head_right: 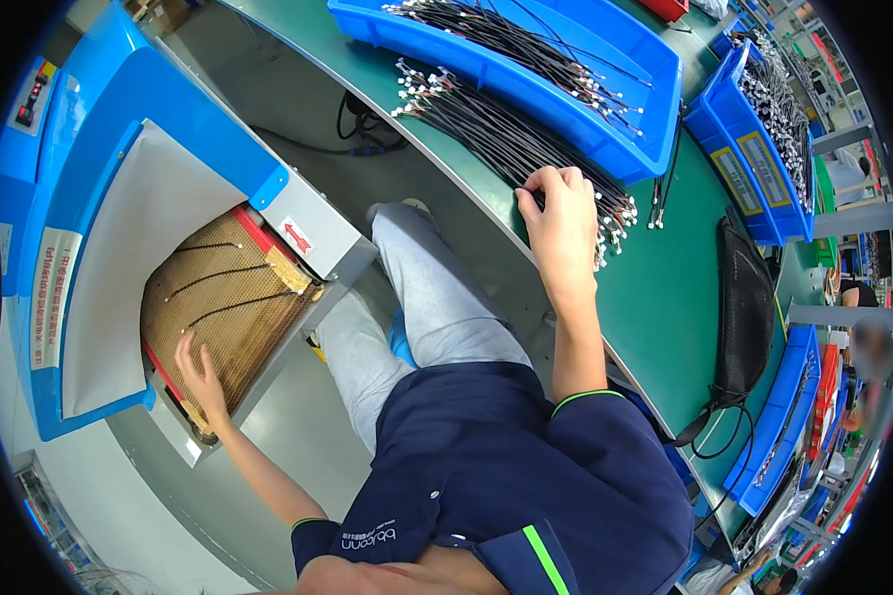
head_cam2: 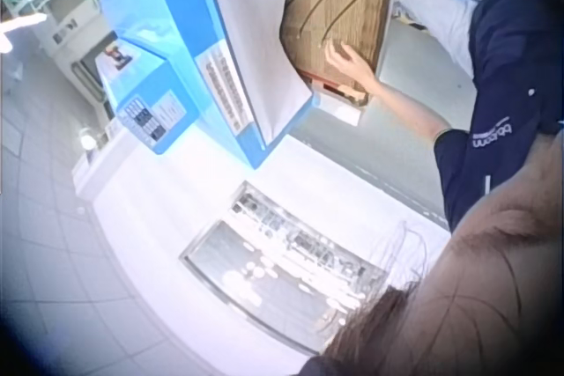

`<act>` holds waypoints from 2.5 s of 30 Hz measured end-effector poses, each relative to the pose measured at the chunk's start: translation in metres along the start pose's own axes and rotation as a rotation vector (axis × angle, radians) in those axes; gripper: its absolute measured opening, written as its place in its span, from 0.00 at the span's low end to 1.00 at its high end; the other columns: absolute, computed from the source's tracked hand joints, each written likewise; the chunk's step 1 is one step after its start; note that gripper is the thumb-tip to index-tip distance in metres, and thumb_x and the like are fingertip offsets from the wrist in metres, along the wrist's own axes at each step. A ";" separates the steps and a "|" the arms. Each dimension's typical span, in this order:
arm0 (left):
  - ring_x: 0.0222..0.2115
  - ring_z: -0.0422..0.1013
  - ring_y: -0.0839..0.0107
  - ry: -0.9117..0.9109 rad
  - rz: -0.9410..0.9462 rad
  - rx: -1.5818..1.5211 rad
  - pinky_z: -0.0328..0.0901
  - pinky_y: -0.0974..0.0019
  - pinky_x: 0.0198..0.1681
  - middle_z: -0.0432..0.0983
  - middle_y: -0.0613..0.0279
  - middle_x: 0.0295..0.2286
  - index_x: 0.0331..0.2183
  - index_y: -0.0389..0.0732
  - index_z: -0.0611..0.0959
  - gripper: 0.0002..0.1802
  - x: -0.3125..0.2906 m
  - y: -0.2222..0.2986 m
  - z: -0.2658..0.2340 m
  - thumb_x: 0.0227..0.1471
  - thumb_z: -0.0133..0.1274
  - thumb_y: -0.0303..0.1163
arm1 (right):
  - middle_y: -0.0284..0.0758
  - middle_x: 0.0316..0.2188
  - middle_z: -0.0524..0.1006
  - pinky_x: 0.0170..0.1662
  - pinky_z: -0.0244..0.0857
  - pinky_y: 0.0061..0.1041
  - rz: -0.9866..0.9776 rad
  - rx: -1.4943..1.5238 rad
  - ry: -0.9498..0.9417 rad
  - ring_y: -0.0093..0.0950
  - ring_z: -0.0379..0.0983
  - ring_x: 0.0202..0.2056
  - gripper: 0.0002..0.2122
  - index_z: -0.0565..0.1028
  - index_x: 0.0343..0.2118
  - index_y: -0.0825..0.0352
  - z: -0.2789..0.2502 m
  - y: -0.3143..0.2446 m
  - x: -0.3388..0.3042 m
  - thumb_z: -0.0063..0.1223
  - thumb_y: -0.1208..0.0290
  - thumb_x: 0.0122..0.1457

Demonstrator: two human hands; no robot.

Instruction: Manually assemble and test electrical wires and connectors at a factory workbench.

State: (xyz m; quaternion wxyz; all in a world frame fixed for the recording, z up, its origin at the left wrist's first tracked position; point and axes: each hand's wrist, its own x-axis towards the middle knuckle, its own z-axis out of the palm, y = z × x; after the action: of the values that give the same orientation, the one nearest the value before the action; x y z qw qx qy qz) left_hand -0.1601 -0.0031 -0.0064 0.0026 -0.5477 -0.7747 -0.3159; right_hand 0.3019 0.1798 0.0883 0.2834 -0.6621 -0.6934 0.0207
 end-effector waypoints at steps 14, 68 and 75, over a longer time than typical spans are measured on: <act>0.50 0.60 0.57 0.067 0.150 -0.144 0.54 0.57 0.53 0.65 0.54 0.47 0.48 0.36 0.69 0.20 -0.005 0.115 0.029 0.54 0.45 0.30 | 0.34 0.25 0.75 0.27 0.66 0.21 -0.454 0.475 -0.230 0.28 0.73 0.26 0.06 0.76 0.29 0.67 -0.008 -0.034 -0.016 0.59 0.80 0.45; 0.27 0.71 0.64 -0.158 0.388 -0.345 0.66 0.67 0.30 0.74 0.61 0.24 0.26 0.37 0.79 0.11 -0.024 0.169 0.035 0.33 0.58 0.16 | 0.35 0.25 0.75 0.32 0.66 0.27 -0.556 0.901 -0.840 0.33 0.72 0.27 0.05 0.75 0.28 0.67 0.063 -0.069 -0.047 0.56 0.72 0.49; 0.26 0.70 0.65 -0.066 0.150 -0.259 0.65 0.67 0.30 0.74 0.59 0.24 0.26 0.36 0.78 0.10 -0.035 0.112 0.012 0.35 0.57 0.17 | 0.35 0.24 0.74 0.31 0.66 0.26 -0.508 0.592 -0.809 0.31 0.72 0.28 0.05 0.76 0.28 0.67 0.048 -0.026 -0.020 0.57 0.73 0.48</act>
State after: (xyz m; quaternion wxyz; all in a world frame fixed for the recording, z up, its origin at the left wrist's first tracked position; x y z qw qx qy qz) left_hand -0.0471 -0.0042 0.0261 -0.0703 -0.6098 -0.6841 -0.3940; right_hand 0.2575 0.1752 0.0512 0.1649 -0.3057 -0.8492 0.3977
